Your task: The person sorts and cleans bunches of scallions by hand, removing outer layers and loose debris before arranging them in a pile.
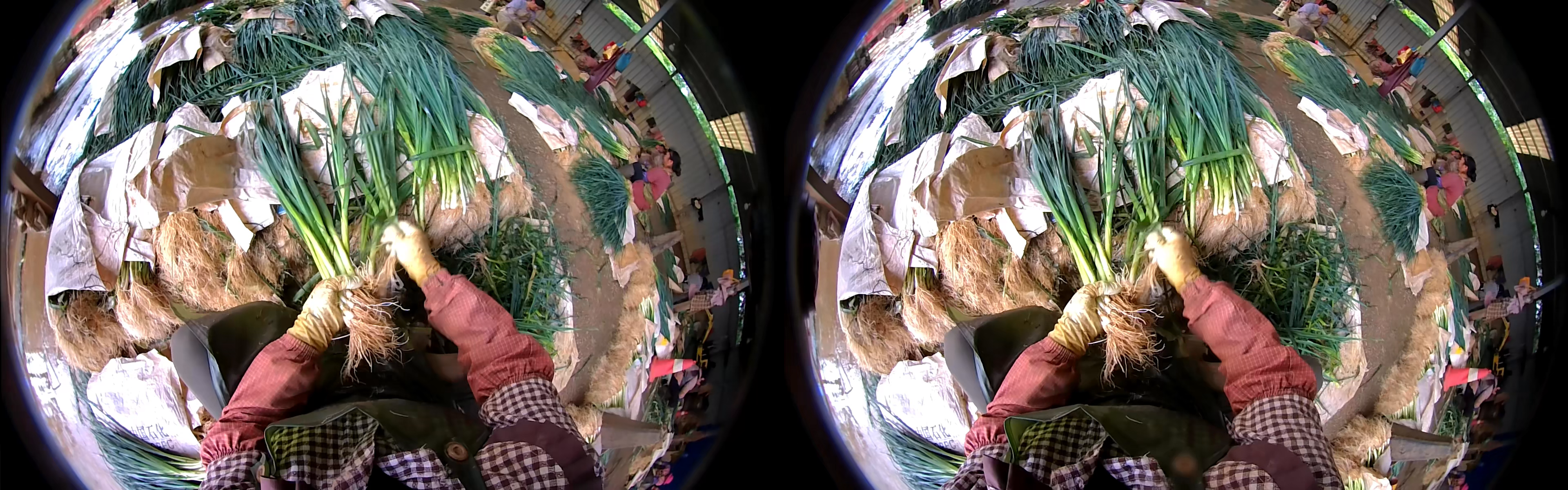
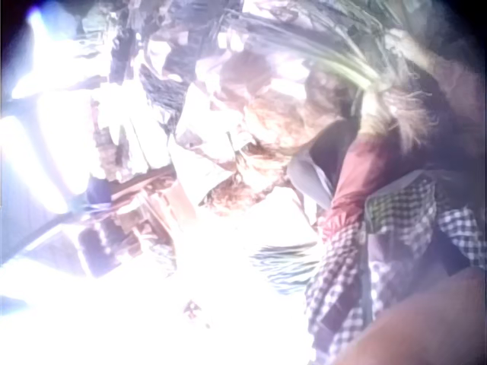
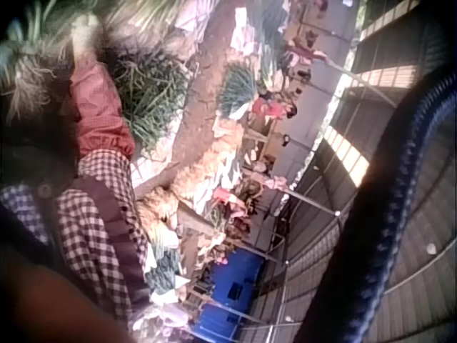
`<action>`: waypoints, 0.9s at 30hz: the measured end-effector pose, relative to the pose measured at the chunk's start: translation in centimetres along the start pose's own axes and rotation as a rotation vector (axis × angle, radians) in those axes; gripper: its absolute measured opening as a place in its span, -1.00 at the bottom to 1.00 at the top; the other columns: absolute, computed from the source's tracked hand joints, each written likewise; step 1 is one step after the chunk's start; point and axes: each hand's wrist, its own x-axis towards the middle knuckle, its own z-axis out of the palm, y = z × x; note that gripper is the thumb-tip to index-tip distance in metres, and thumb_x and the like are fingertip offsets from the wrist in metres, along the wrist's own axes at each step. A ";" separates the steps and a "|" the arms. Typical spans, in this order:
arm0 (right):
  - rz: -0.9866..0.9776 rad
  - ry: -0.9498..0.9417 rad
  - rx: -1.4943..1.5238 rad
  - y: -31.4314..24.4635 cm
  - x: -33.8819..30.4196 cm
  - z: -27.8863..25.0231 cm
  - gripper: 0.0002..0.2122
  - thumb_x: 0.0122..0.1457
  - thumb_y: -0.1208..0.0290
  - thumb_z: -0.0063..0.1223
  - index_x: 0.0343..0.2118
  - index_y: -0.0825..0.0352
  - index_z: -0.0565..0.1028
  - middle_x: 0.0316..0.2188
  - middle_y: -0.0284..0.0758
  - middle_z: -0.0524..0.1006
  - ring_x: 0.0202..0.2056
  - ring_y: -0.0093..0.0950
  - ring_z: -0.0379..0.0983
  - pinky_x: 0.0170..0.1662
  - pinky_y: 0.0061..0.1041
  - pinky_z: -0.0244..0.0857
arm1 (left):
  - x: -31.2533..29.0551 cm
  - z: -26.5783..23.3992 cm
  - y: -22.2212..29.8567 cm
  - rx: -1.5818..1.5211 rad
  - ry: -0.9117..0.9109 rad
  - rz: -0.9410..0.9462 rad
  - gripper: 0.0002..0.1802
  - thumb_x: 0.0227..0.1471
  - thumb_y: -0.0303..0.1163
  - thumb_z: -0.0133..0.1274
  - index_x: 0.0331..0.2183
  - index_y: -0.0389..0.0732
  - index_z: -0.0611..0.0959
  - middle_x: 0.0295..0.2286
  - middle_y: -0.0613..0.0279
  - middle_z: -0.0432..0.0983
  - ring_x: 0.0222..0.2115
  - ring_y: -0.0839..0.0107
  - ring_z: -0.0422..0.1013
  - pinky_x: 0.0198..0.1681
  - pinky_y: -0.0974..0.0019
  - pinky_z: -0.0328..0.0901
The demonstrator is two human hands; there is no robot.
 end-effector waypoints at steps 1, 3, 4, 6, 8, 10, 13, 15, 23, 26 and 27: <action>-0.108 0.144 -0.043 -0.8 2.1 -2.0 -0.84 0.11 0.37 -0.14 -0.37 0.35 0.41 -0.53 -0.34 0.47 -0.60 -0.59 0.36 -0.62 -0.67 0.28 | 0.0 0.4 -0.1 0.060 0.002 -0.001 -0.86 -0.13 -0.53 -0.02 -0.40 -0.28 0.51 -0.68 0.36 0.35 -0.74 0.54 0.28 -0.69 0.52 0.23; -0.159 0.400 -0.245 -3.6 6.2 -6.7 -0.81 0.09 0.36 -0.10 -0.30 0.36 0.39 -0.44 -0.26 0.45 -0.46 -0.47 0.40 -0.46 -0.52 0.35 | -0.8 1.6 0.1 0.119 0.021 -0.004 -0.85 -0.15 -0.51 0.00 -0.40 -0.27 0.51 -0.72 0.39 0.33 -0.80 0.56 0.23 -0.76 0.52 0.19; -0.149 0.481 -0.379 -4.5 7.5 -8.5 -0.75 0.07 0.35 -0.07 -0.24 0.38 0.37 -0.37 -0.20 0.44 -0.39 -0.42 0.41 -0.39 -0.45 0.36 | -1.2 2.0 0.2 0.113 0.043 -0.005 -0.85 -0.16 -0.51 0.00 -0.41 -0.26 0.52 -0.73 0.39 0.33 -0.83 0.56 0.21 -0.79 0.52 0.18; -0.439 0.932 -1.142 -5.2 7.5 -8.8 -0.57 0.01 0.31 0.01 -0.08 0.40 0.26 -0.22 -0.12 0.36 -0.25 -0.34 0.37 -0.31 -0.37 0.34 | -1.3 1.2 0.5 0.098 0.108 -0.002 -0.87 -0.17 -0.50 0.01 -0.42 -0.26 0.52 -0.75 0.39 0.31 -0.86 0.55 0.18 -0.83 0.51 0.16; -0.217 0.616 -0.868 -5.9 4.9 -6.4 -0.44 -0.07 0.21 0.09 -0.03 0.39 0.21 -0.20 -0.12 0.35 -0.29 -0.31 0.39 -0.39 -0.38 0.36 | -1.2 -0.1 0.7 0.083 0.178 0.003 -0.89 -0.17 -0.49 0.01 -0.45 -0.26 0.53 -0.76 0.38 0.30 -0.88 0.52 0.17 -0.85 0.49 0.14; 0.161 -0.028 -0.196 -3.7 1.3 -3.6 -0.60 0.00 0.13 0.05 -0.24 0.39 0.41 -0.40 -0.25 0.45 -0.59 -0.53 0.38 -0.60 -0.48 0.33 | -0.8 -0.2 0.4 0.125 0.163 0.003 -0.91 -0.18 -0.48 0.03 -0.49 -0.26 0.52 -0.77 0.36 0.30 -0.87 0.51 0.19 -0.85 0.48 0.17; 0.289 -0.402 0.355 3.3 -1.9 0.6 -0.70 0.09 0.32 -0.02 -0.17 0.40 0.39 -0.37 -0.34 0.48 -0.55 -0.61 0.36 -0.51 -0.68 0.30 | -0.7 1.6 0.2 0.248 0.193 0.002 -0.89 -0.20 -0.46 0.06 -0.52 -0.27 0.51 -0.78 0.32 0.30 -0.87 0.48 0.22 -0.84 0.46 0.21; 0.287 -0.281 0.278 2.3 -2.9 2.5 -0.77 0.07 0.30 0.01 -0.27 0.32 0.47 -0.54 -0.50 0.44 -0.62 -0.72 0.22 -0.56 -0.78 0.10 | -0.8 1.3 0.4 0.349 0.237 -0.004 -0.87 -0.23 -0.46 0.09 -0.56 -0.29 0.49 -0.79 0.30 0.29 -0.89 0.43 0.22 -0.86 0.41 0.22; -0.425 0.018 -0.571 0.4 -7.6 2.9 -0.88 0.01 0.40 -0.01 -0.48 0.35 0.44 -0.56 -0.12 0.43 -0.48 -0.18 0.39 -0.44 -0.38 0.27 | -0.1 2.0 -1.5 0.550 0.332 0.022 -0.80 -0.27 -0.47 0.08 -0.60 -0.44 0.48 -0.77 0.09 0.33 -0.85 0.28 0.29 -0.87 0.29 0.26; -0.670 0.025 -0.474 0.0 -9.4 2.1 -0.87 0.07 0.40 -0.07 -0.44 0.36 0.43 -0.52 -0.27 0.50 -0.54 -0.37 0.45 -0.49 -0.48 0.31 | 0.0 2.0 -1.2 0.377 0.347 0.017 -0.83 -0.29 -0.47 0.08 -0.62 -0.41 0.48 -0.79 0.12 0.31 -0.89 0.35 0.23 -0.89 0.35 0.17; -0.688 0.002 -0.257 -0.9 -10.0 2.0 -0.88 0.09 0.42 -0.10 -0.42 0.36 0.42 -0.53 -0.29 0.51 -0.55 -0.43 0.44 -0.52 -0.52 0.31 | -0.9 3.1 -0.8 0.419 0.363 0.016 -0.87 -0.27 -0.49 0.05 -0.63 -0.35 0.47 -0.81 0.20 0.28 -0.90 0.41 0.19 -0.89 0.40 0.11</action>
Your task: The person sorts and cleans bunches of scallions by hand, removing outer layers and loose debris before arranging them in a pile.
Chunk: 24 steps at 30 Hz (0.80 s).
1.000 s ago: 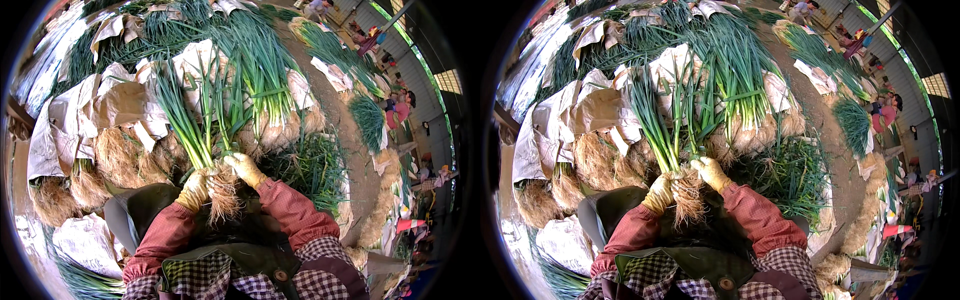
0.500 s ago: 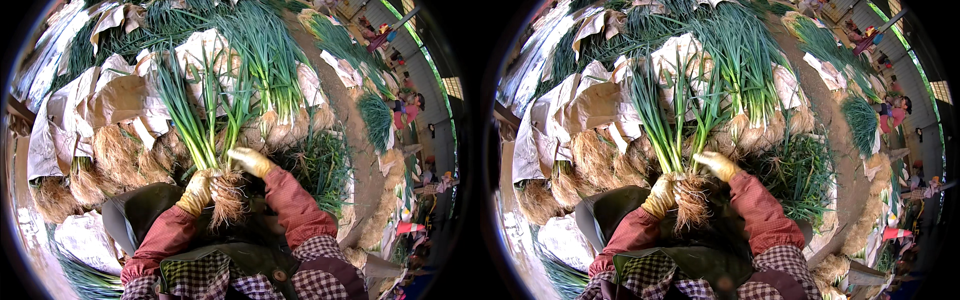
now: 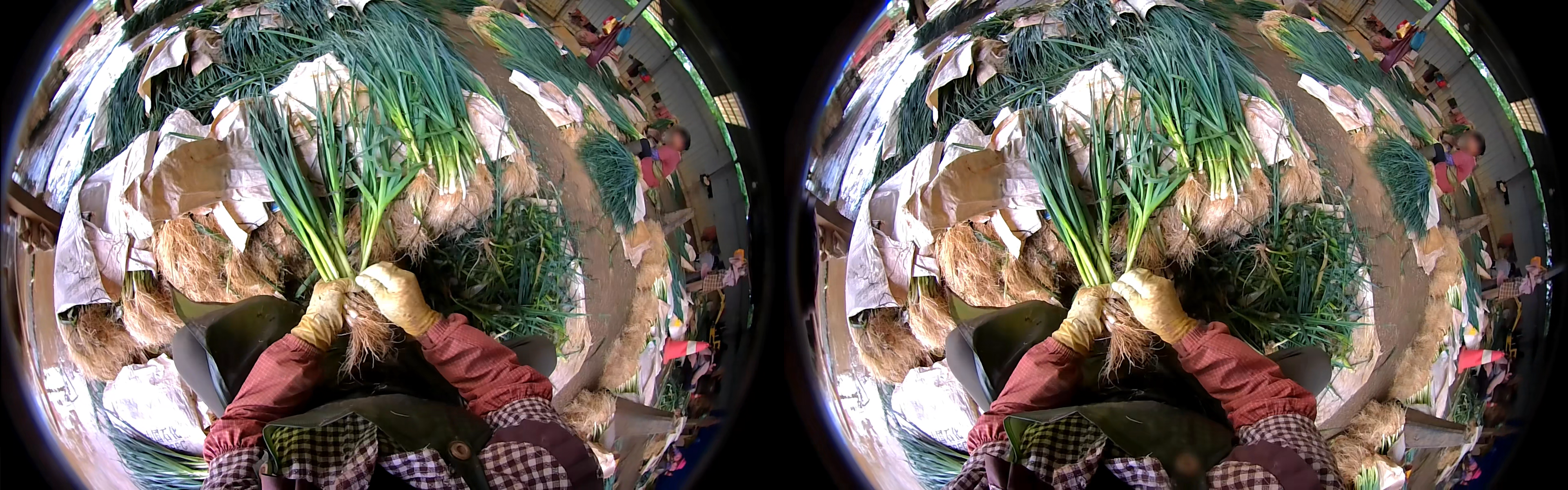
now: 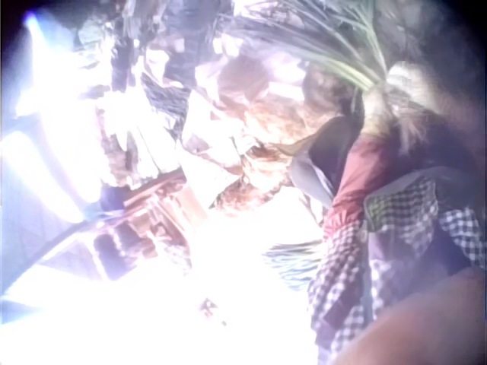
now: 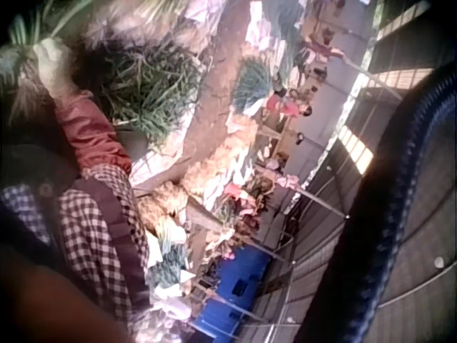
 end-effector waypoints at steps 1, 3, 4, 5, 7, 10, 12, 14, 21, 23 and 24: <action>-0.011 0.053 0.210 -1.1 0.0 -0.6 -0.89 0.11 0.43 -0.12 -0.40 0.36 0.41 -0.53 -0.31 0.51 -0.56 -0.48 0.44 -0.54 -0.55 0.30 | 0.8 -0.5 -0.4 -0.015 -0.032 0.002 -0.88 -0.25 -0.48 0.04 -0.61 -0.35 0.48 -0.79 0.20 0.31 -0.89 0.41 0.20 -0.88 0.41 0.13; 0.105 0.136 0.271 -2.6 1.1 -3.8 -0.90 0.14 0.46 -0.13 -0.33 0.36 0.36 -0.51 -0.31 0.46 -0.49 -0.57 0.45 -0.54 -0.68 0.25 | 2.4 -2.1 -1.3 -0.052 -0.088 0.013 -0.89 -0.20 -0.48 0.01 -0.56 -0.34 0.49 -0.77 0.20 0.36 -0.89 0.41 0.23 -0.86 0.43 0.18; 0.184 0.232 0.215 -1.4 1.7 -4.6 -0.88 0.14 0.44 -0.11 -0.31 0.37 0.35 -0.48 -0.32 0.45 -0.48 -0.58 0.44 -0.51 -0.69 0.25 | 2.4 -2.5 -1.2 -0.149 -0.182 -0.041 -0.90 -0.20 -0.50 0.01 -0.53 -0.33 0.50 -0.76 0.24 0.35 -0.86 0.47 0.23 -0.84 0.48 0.16; 0.256 0.354 0.187 0.6 1.9 -5.6 -0.85 0.14 0.41 -0.10 -0.29 0.37 0.34 -0.46 -0.34 0.45 -0.46 -0.58 0.42 -0.49 -0.69 0.25 | 1.7 -2.1 -0.7 -0.213 -0.257 -0.085 -0.91 -0.20 -0.52 0.00 -0.50 -0.32 0.51 -0.75 0.29 0.35 -0.84 0.52 0.23 -0.82 0.54 0.15; 0.417 0.345 0.100 5.9 1.1 -4.9 -0.76 0.14 0.30 -0.10 -0.24 0.36 0.32 -0.41 -0.37 0.43 -0.42 -0.60 0.38 -0.41 -0.69 0.25 | -0.4 -0.5 0.1 -0.292 -0.341 -0.037 -0.90 -0.21 -0.55 0.00 -0.48 -0.31 0.50 -0.75 0.32 0.34 -0.84 0.55 0.21 -0.81 0.56 0.14; 0.855 -0.125 0.860 7.0 0.2 -2.0 -0.73 0.09 0.26 -0.02 -0.20 0.30 0.38 -0.38 -0.43 0.43 -0.42 -0.60 0.36 -0.32 -0.63 0.29 | -1.1 -0.2 0.1 -0.330 -0.332 -0.061 -0.85 -0.20 -0.58 -0.04 -0.44 -0.34 0.49 -0.67 0.28 0.40 -0.75 0.50 0.30 -0.67 0.50 0.26; 0.938 -0.138 1.208 6.0 0.4 -0.2 -0.74 0.07 0.36 0.00 -0.19 0.35 0.43 -0.32 -0.37 0.48 -0.30 -0.58 0.36 -0.23 -0.66 0.23 | -0.8 -1.1 -0.1 -0.352 -0.398 -0.064 -0.85 -0.19 -0.58 -0.06 -0.42 -0.35 0.48 -0.61 0.24 0.42 -0.68 0.44 0.35 -0.58 0.43 0.32; 0.926 -0.105 0.928 5.7 1.0 0.6 -0.75 0.06 0.38 0.02 -0.20 0.35 0.44 -0.33 -0.39 0.48 -0.31 -0.59 0.36 -0.22 -0.66 0.22 | 1.6 -3.3 -1.4 -0.378 -0.435 -0.059 -0.83 -0.17 -0.58 -0.07 -0.39 -0.33 0.48 -0.59 0.21 0.42 -0.66 0.39 0.35 -0.58 0.42 0.32; 0.926 0.280 0.590 9.5 -1.2 -0.5 -0.82 0.04 0.32 0.05 -0.40 0.34 0.48 -0.59 -0.50 0.39 -0.57 -0.70 0.21 -0.52 -0.69 0.09 | 0.5 -2.4 -0.3 -0.514 -0.536 -0.023 -0.74 -0.15 -0.57 -0.07 -0.29 -0.36 0.47 -0.48 0.12 0.45 -0.53 0.29 0.40 -0.43 0.30 0.37; 0.871 0.325 0.557 9.4 -1.0 -1.7 -0.80 0.05 0.27 0.04 -0.42 0.31 0.49 -0.62 -0.50 0.39 -0.60 -0.72 0.19 -0.54 -0.71 0.08 | 1.5 -3.4 -0.7 -0.540 -0.570 -0.015 -0.71 -0.13 -0.56 -0.08 -0.25 -0.38 0.45 -0.39 0.05 0.44 -0.41 0.22 0.40 -0.28 0.21 0.34; 0.914 0.243 0.470 9.1 -0.8 -2.2 -0.71 0.04 0.18 0.03 -0.33 0.33 0.46 -0.53 -0.38 0.43 -0.54 -0.60 0.28 -0.49 -0.59 0.17 | 1.8 -4.0 -0.7 -0.552 -0.585 -0.009 -0.69 -0.12 -0.55 -0.09 -0.24 -0.40 0.44 -0.35 0.01 0.44 -0.34 0.18 0.40 -0.21 0.16 0.32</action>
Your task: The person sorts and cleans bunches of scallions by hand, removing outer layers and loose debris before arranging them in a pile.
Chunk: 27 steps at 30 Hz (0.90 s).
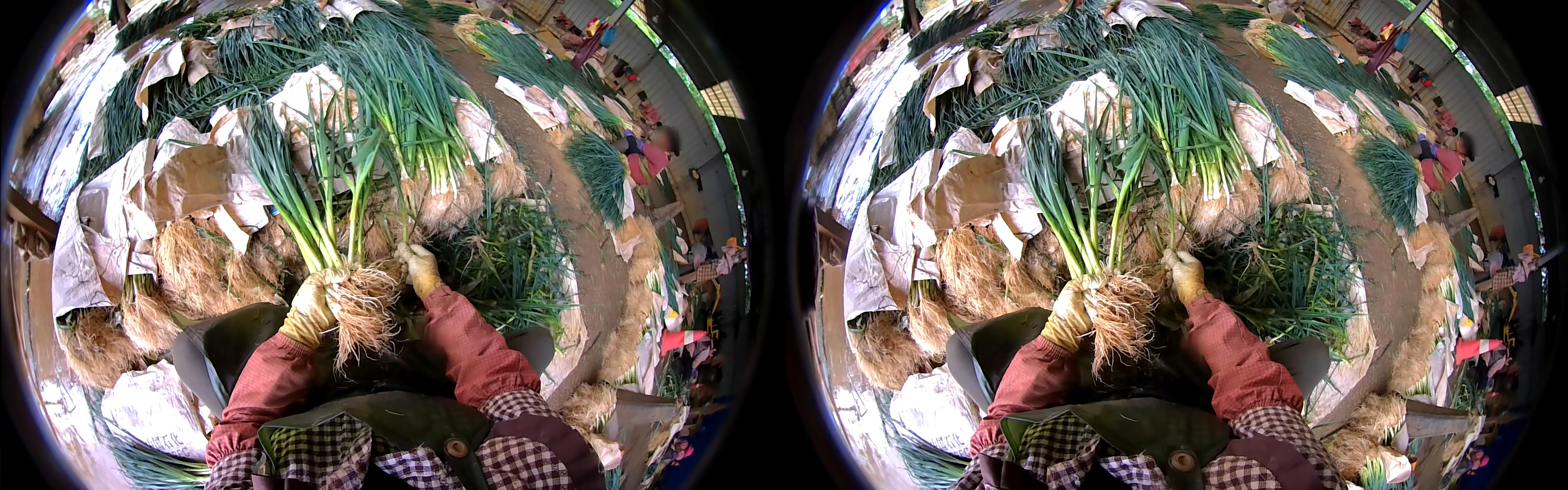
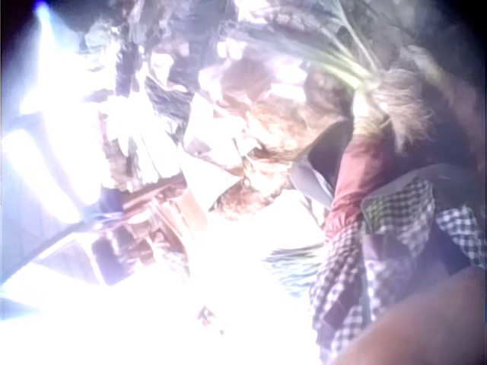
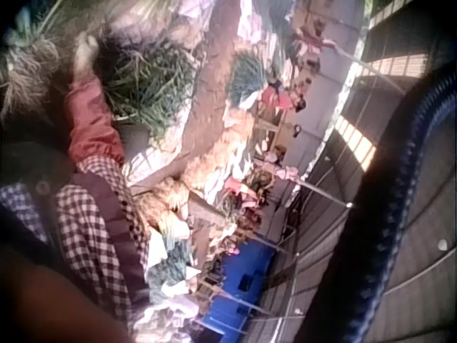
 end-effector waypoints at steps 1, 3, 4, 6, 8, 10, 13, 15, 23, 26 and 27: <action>-0.263 0.118 -0.359 -0.3 -0.1 0.2 -0.68 0.03 0.15 0.02 -0.30 0.33 0.44 -0.49 -0.33 0.43 -0.51 -0.53 0.30 -0.45 -0.55 0.19 | -0.1 -0.6 0.2 -0.013 -0.043 -0.035 -0.69 -0.13 -0.56 -0.09 -0.23 -0.40 0.44 -0.38 0.05 0.44 -0.39 0.23 0.40 -0.27 0.23 0.33; -0.767 0.379 -1.091 -1.1 -0.7 0.1 -0.60 0.01 0.09 0.01 -0.24 0.34 0.41 -0.41 -0.24 0.43 -0.45 -0.41 0.34 -0.38 -0.45 0.24 | -0.5 1.6 -0.6 0.022 0.004 -0.070 -0.70 -0.14 -0.58 -0.07 -0.25 -0.39 0.45 -0.48 0.15 0.43 -0.50 0.34 0.39 -0.42 0.38 0.33; -0.666 0.393 -1.041 -1.6 -1.1 0.5 -0.53 -0.01 0.04 0.01 -0.18 0.36 0.36 -0.33 -0.16 0.41 -0.33 -0.27 0.34 -0.24 -0.37 0.25 | -1.0 3.7 -1.3 0.075 0.097 -0.061 -0.71 -0.15 -0.59 -0.06 -0.26 -0.39 0.46 -0.54 0.21 0.42 -0.56 0.40 0.37 -0.50 0.47 0.32; -0.261 -0.117 -0.649 -5.3 -3.3 4.3 -0.56 0.02 0.10 0.01 -0.14 0.35 0.35 -0.31 -0.23 0.45 -0.29 -0.39 0.39 -0.23 -0.50 0.27 | -0.7 0.6 -0.9 0.125 0.117 -0.014 -0.75 -0.12 -0.56 -0.08 -0.28 -0.38 0.48 -0.49 0.15 0.45 -0.51 0.36 0.39 -0.42 0.41 0.34; -0.052 -0.401 -0.250 -4.0 -2.8 5.1 -0.59 0.04 0.23 0.04 -0.12 0.41 0.35 -0.30 -0.27 0.47 -0.30 -0.47 0.40 -0.27 -0.58 0.28 | 0.0 -0.6 -1.2 0.182 0.142 -0.014 -0.74 -0.12 -0.55 -0.08 -0.28 -0.38 0.47 -0.50 0.13 0.45 -0.55 0.35 0.38 -0.48 0.40 0.32; 0.070 -0.246 0.116 -3.6 -3.7 6.4 -0.64 0.02 0.43 0.07 -0.14 0.52 0.36 -0.34 -0.28 0.50 -0.35 -0.54 0.41 -0.33 -0.64 0.29 | -0.7 1.5 -1.2 0.043 0.165 0.024 -0.77 -0.14 -0.56 -0.06 -0.32 -0.36 0.47 -0.55 0.16 0.43 -0.61 0.38 0.35 -0.58 0.42 0.29; -0.286 -0.045 -0.182 -0.5 0.3 2.4 -0.81 0.06 0.45 -0.02 -0.30 0.45 0.44 -0.50 -0.33 0.51 -0.45 -0.56 0.43 -0.45 -0.61 0.30 | -1.0 3.4 -1.2 0.010 0.149 0.027 -0.81 -0.18 -0.61 -0.03 -0.38 -0.32 0.48 -0.56 0.20 0.41 -0.60 0.38 0.36 -0.55 0.41 0.30; -0.288 0.155 -0.052 -1.0 1.1 -1.1 -0.85 0.07 0.41 -0.04 -0.41 0.41 0.44 -0.63 -0.36 0.48 -0.54 -0.57 0.41 -0.49 -0.62 0.28 | -1.8 1.9 0.1 -0.002 0.004 -0.037 -0.84 -0.19 -0.62 -0.03 -0.42 -0.30 0.47 -0.57 0.22 0.40 -0.58 0.38 0.36 -0.50 0.37 0.32; -0.250 -0.055 -0.745 -2.9 -2.9 -2.8 -0.57 0.01 0.07 -0.01 -0.11 0.24 0.36 -0.19 -0.23 0.42 -0.16 -0.32 0.36 -0.11 -0.37 0.21 | -2.3 2.7 -1.7 0.176 0.174 -0.023 -0.72 -0.18 -0.62 -0.06 -0.29 -0.35 0.47 -0.53 0.25 0.43 -0.59 0.42 0.37 -0.51 0.43 0.32; 0.209 -0.603 0.238 -4.7 -0.3 4.7 -0.68 0.10 0.24 -0.07 -0.19 0.39 0.37 -0.24 -0.16 0.44 -0.24 -0.36 0.41 -0.13 -0.39 0.26 | -2.2 2.4 -1.8 0.106 0.113 -0.058 -0.67 -0.14 -0.58 -0.08 -0.21 -0.40 0.45 -0.48 0.17 0.47 -0.55 0.38 0.41 -0.45 0.40 0.35; 0.170 -0.560 0.351 -4.0 1.5 6.5 -0.77 0.05 0.35 -0.01 -0.27 0.39 0.38 -0.35 -0.21 0.48 -0.32 -0.38 0.43 -0.21 -0.42 0.31 | -2.2 3.0 -1.9 0.071 0.089 -0.064 -0.76 -0.19 -0.60 -0.03 -0.34 -0.39 0.49 -0.49 0.12 0.47 -0.50 0.31 0.43 -0.39 0.35 0.37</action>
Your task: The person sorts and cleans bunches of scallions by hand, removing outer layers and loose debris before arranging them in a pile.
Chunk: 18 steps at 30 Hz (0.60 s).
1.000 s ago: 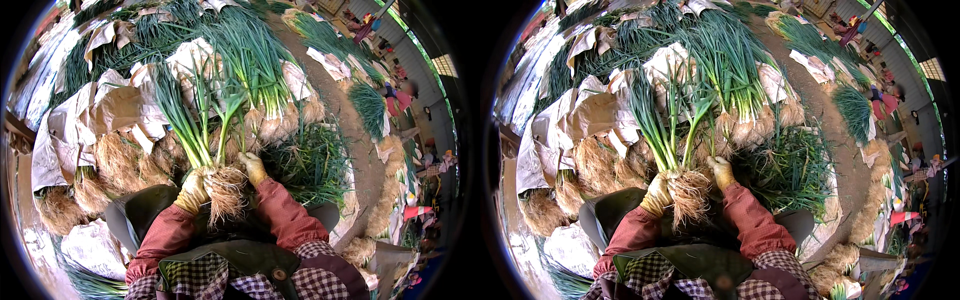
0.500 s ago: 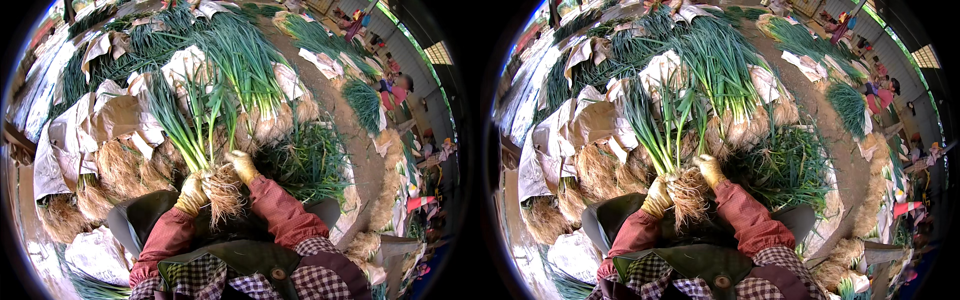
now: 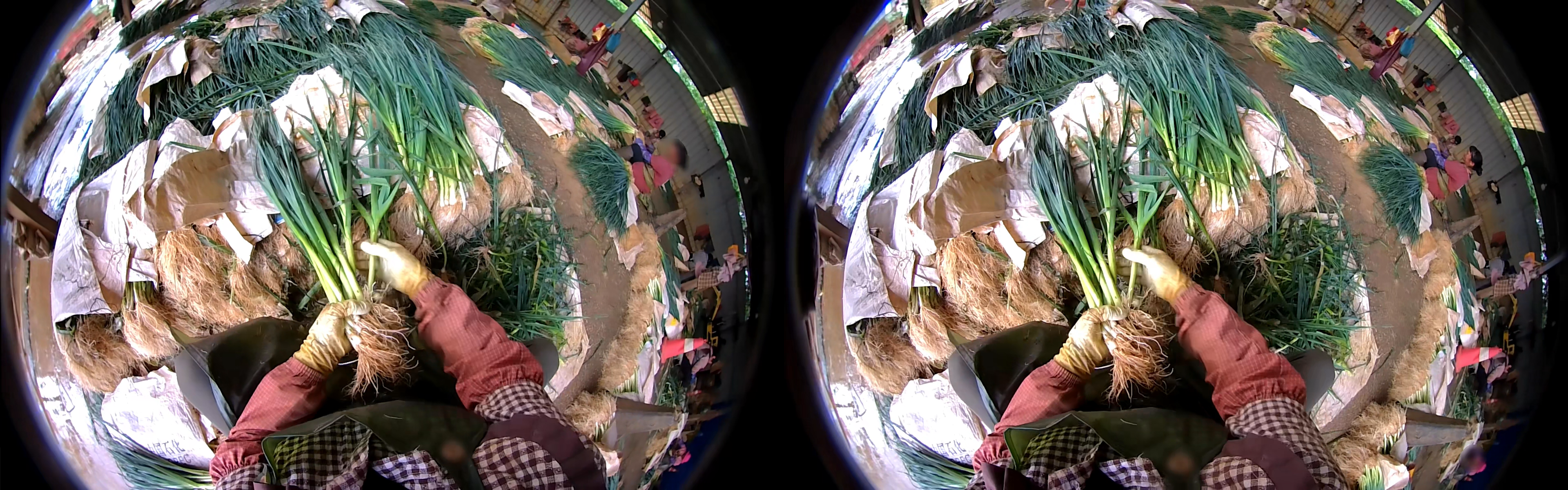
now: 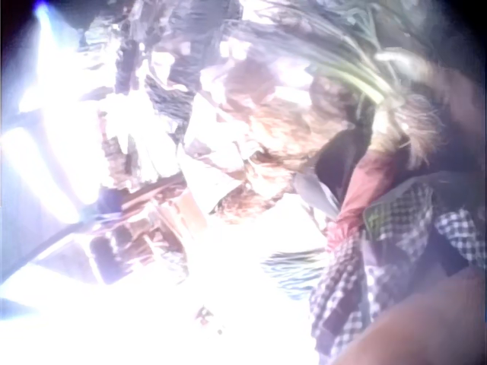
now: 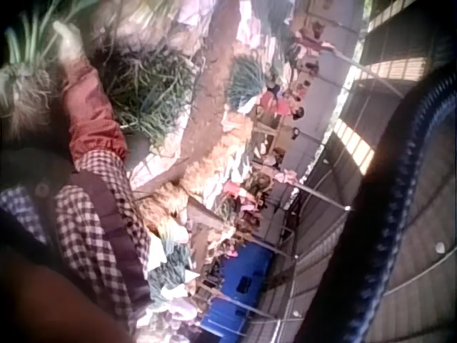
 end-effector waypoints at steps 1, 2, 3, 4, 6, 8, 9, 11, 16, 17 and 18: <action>-0.052 0.129 -0.026 -0.2 2.2 -0.7 -0.85 -0.01 0.46 0.02 -0.37 0.37 0.40 -0.45 -0.27 0.48 -0.43 -0.40 0.42 -0.31 -0.42 0.35 | 0.2 0.6 -0.3 0.043 0.020 -0.007 -0.76 -0.19 -0.60 -0.01 -0.34 -0.38 0.50 -0.52 0.15 0.47 -0.54 0.34 0.42 -0.45 0.38 0.36; -0.072 0.145 -0.015 -1.4 4.3 -0.7 -0.87 -0.04 0.50 0.01 -0.39 0.38 0.41 -0.49 -0.28 0.47 -0.48 -0.43 0.40 -0.38 -0.43 0.36 | -0.3 0.8 -0.3 0.085 0.053 0.002 -0.77 -0.20 -0.59 0.00 -0.35 -0.37 0.50 -0.54 0.18 0.47 -0.58 0.38 0.41 -0.50 0.41 0.35; -0.075 0.239 0.090 -3.4 5.7 0.1 -0.89 -0.04 0.53 0.00 -0.42 0.42 0.40 -0.51 -0.27 0.45 -0.51 -0.44 0.39 -0.44 -0.46 0.35 | -0.5 -0.1 0.2 0.125 0.011 -0.060 -0.77 -0.22 -0.58 0.02 -0.36 -0.33 0.51 -0.63 0.31 0.43 -0.71 0.50 0.33 -0.66 0.50 0.24; -0.176 0.311 -0.029 -5.8 7.3 0.5 -0.90 -0.02 0.54 -0.03 -0.42 0.44 0.38 -0.53 -0.25 0.44 -0.51 -0.44 0.39 -0.48 -0.49 0.35 | -0.6 1.0 -0.4 0.111 0.084 -0.046 -0.77 -0.22 -0.58 0.02 -0.37 -0.29 0.50 -0.69 0.41 0.36 -0.80 0.59 0.21 -0.77 0.55 0.09; -0.185 0.307 -0.073 -10.5 9.6 2.5 -0.87 -0.04 0.57 -0.01 -0.41 0.47 0.37 -0.53 -0.22 0.45 -0.57 -0.42 0.40 -0.53 -0.54 0.34 | -1.4 1.6 0.3 0.159 0.152 0.010 -0.81 -0.21 -0.56 -0.01 -0.40 -0.28 0.49 -0.74 0.45 0.30 -0.84 0.62 0.17 -0.83 0.56 0.06; -0.461 0.657 -0.408 -17.6 10.6 -1.8 -0.75 -0.05 0.51 0.02 -0.27 0.43 0.34 -0.45 -0.19 0.49 -0.55 -0.35 0.45 -0.49 -0.45 0.37 | -0.9 4.0 -0.6 0.201 0.129 -0.030 -0.82 -0.21 -0.55 -0.01 -0.41 -0.28 0.49 -0.75 0.43 0.31 -0.84 0.61 0.18 -0.83 0.55 0.06; -0.467 0.654 -0.473 -19.9 10.8 -0.7 -0.66 -0.06 0.46 0.05 -0.19 0.40 0.31 -0.37 -0.17 0.47 -0.49 -0.35 0.45 -0.40 -0.40 0.37 | -1.3 3.9 0.0 0.212 0.164 -0.006 -0.83 -0.21 -0.55 0.00 -0.41 -0.28 0.49 -0.75 0.42 0.31 -0.84 0.60 0.18 -0.84 0.55 0.07; -0.521 0.957 -1.064 -22.6 9.1 2.6 -0.53 -0.09 0.38 0.10 -0.07 0.35 0.26 -0.24 -0.13 0.42 -0.35 -0.38 0.43 -0.28 -0.35 0.34 | 0.0 0.0 -0.8 0.287 0.276 0.043 -0.84 -0.26 -0.47 0.08 -0.51 -0.31 0.50 -0.79 0.30 0.30 -0.88 0.48 0.20 -0.87 0.46 0.13; -0.388 0.727 -1.822 -19.2 5.0 6.7 -0.45 -0.08 0.32 0.07 0.04 0.22 0.19 -0.14 -0.15 0.33 -0.23 -0.42 0.37 -0.26 -0.47 0.32 | 0.3 -0.4 -1.2 0.436 0.431 0.040 -0.80 -0.29 -0.43 0.09 -0.65 -0.38 0.47 -0.79 0.13 0.31 -0.89 0.32 0.25 -0.88 0.34 0.22; -0.312 0.553 -1.704 -16.9 4.8 7.7 -0.44 -0.06 0.36 0.05 0.06 0.18 0.17 -0.11 -0.16 0.31 -0.30 -0.45 0.36 -0.27 -0.50 0.32 | 0.0 0.0 -1.2 0.452 0.421 0.042 -0.80 -0.29 -0.44 0.09 -0.65 -0.39 0.47 -0.79 0.12 0.31 -0.88 0.30 0.26 -0.88 0.34 0.22; -0.249 0.460 -1.832 -14.7 5.2 8.0 -0.43 -0.07 0.42 0.04 0.08 0.16 0.16 -0.10 -0.19 0.31 -0.39 -0.49 0.34 -0.30 -0.52 0.32 | -0.2 0.5 -1.3 0.473 0.408 0.039 -0.80 -0.28 -0.44 0.08 -0.64 -0.40 0.47 -0.78 0.11 0.32 -0.88 0.29 0.27 -0.88 0.33 0.22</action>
